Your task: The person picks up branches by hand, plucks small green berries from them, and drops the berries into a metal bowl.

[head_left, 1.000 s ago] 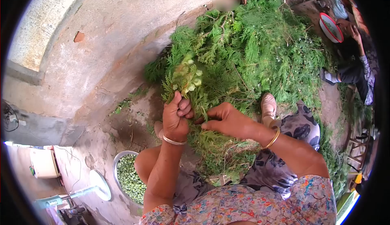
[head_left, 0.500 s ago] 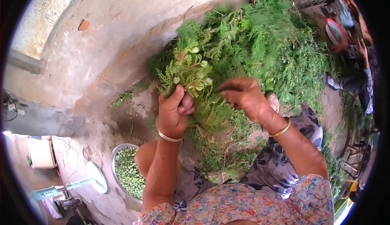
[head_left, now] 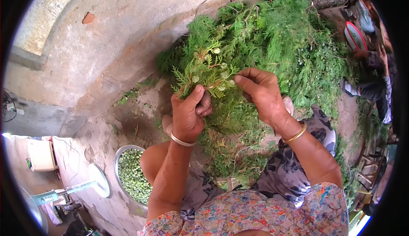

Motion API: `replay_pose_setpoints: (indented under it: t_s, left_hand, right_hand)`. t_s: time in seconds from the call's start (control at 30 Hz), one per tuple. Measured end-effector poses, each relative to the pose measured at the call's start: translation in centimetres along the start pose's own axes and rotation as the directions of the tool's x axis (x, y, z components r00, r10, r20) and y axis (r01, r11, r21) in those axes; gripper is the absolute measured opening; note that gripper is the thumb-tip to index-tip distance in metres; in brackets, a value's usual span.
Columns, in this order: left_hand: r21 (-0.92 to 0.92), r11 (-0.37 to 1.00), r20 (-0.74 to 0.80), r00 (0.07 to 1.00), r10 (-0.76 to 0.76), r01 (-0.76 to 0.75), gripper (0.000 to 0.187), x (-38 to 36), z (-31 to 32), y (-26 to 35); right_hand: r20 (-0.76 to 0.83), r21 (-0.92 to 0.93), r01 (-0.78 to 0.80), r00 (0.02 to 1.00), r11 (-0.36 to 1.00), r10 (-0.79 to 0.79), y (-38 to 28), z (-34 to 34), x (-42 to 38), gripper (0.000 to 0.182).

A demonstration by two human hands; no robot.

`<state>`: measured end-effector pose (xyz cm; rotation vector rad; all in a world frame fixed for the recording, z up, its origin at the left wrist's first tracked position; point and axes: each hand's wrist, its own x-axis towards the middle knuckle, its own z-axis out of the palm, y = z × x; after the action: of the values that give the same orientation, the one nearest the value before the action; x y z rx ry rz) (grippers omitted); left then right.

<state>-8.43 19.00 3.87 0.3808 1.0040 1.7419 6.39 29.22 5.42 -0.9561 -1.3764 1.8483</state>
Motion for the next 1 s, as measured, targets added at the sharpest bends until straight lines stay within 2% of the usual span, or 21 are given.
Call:
replay_pose_setpoints:
  t_s: [0.03,0.07,0.13,0.17,0.2,0.27,0.4,0.63,0.7,0.73,0.8,0.83,0.9,1.0]
  left_hand:
    - [0.015,1.000,-0.013,1.000,0.021,-0.021,0.010,0.0,0.1,0.1]
    - [0.032,0.999,-0.026,0.999,0.041,-0.040,0.010,0.0,0.1,0.1]
    - [0.039,0.997,-0.048,0.997,0.067,-0.065,0.010,0.1,0.1,0.0]
    - [0.046,0.995,-0.066,0.993,0.094,-0.091,0.010,0.1,0.1,-0.1]
    - [0.046,0.995,-0.066,0.994,0.090,-0.087,0.010,0.1,0.1,-0.1]
    - [0.019,0.996,-0.028,0.995,0.093,-0.092,0.009,0.1,0.0,-0.1]
    - [0.015,0.998,-0.003,0.998,0.067,-0.067,0.009,0.1,-0.2,-0.4]
    - [0.066,0.997,-0.010,0.999,0.036,-0.036,0.011,0.0,0.2,-0.4]
    - [0.060,0.998,-0.017,1.000,0.016,-0.015,0.012,-0.1,0.4,-0.1]
    - [0.055,0.998,-0.032,0.999,-0.004,0.006,0.012,-0.1,0.5,0.1]
    - [0.048,0.998,-0.048,0.999,-0.024,0.026,0.013,-0.1,0.5,0.3]
    - [0.049,0.999,-0.035,0.999,-0.022,0.024,0.014,-0.1,0.4,0.3]
    - [0.051,0.998,-0.022,0.999,-0.023,0.024,0.014,-0.1,0.3,0.2]
    - [0.079,0.997,-0.039,0.999,-0.013,0.016,0.013,-0.1,0.3,-0.1]
  right_hand:
    - [0.076,-0.010,0.015,0.997,1.000,-0.014,-0.6,0.0,-0.3,0.011]
    - [0.078,-0.011,0.013,0.997,1.000,-0.012,-0.6,0.1,-0.4,0.011]
    - [0.262,-0.223,0.139,0.962,0.965,-0.078,-0.4,0.3,-0.8,0.012]
    - [0.299,-0.238,0.087,0.954,0.967,-0.012,0.1,0.3,-0.9,0.015]
    - [0.296,-0.238,0.083,0.955,0.968,-0.009,0.1,0.3,-1.0,0.015]
    - [0.378,-0.368,0.024,0.917,0.929,0.126,0.1,0.3,-1.0,0.017]
    - [0.462,-0.425,0.114,0.880,0.898,0.107,0.4,0.4,-1.2,0.024]
    - [0.414,-0.453,0.097,0.903,0.886,0.113,0.6,0.5,-1.2,0.023]
    - [0.419,-0.391,0.183,0.908,0.902,-0.002,1.3,0.5,-1.0,0.020]
    - [0.419,-0.392,0.182,0.908,0.902,-0.001,1.4,0.5,-1.0,0.020]
    - [0.388,-0.323,0.280,0.910,0.904,-0.143,1.6,0.6,-1.1,0.017]
    - [0.389,-0.323,0.278,0.910,0.904,-0.142,1.5,0.6,-1.1,0.017]
    - [0.421,-0.300,0.161,0.907,0.940,-0.021,0.8,0.6,-1.2,0.014]
    - [0.478,-0.302,0.168,0.879,0.938,-0.004,0.3,0.6,-1.2,0.014]
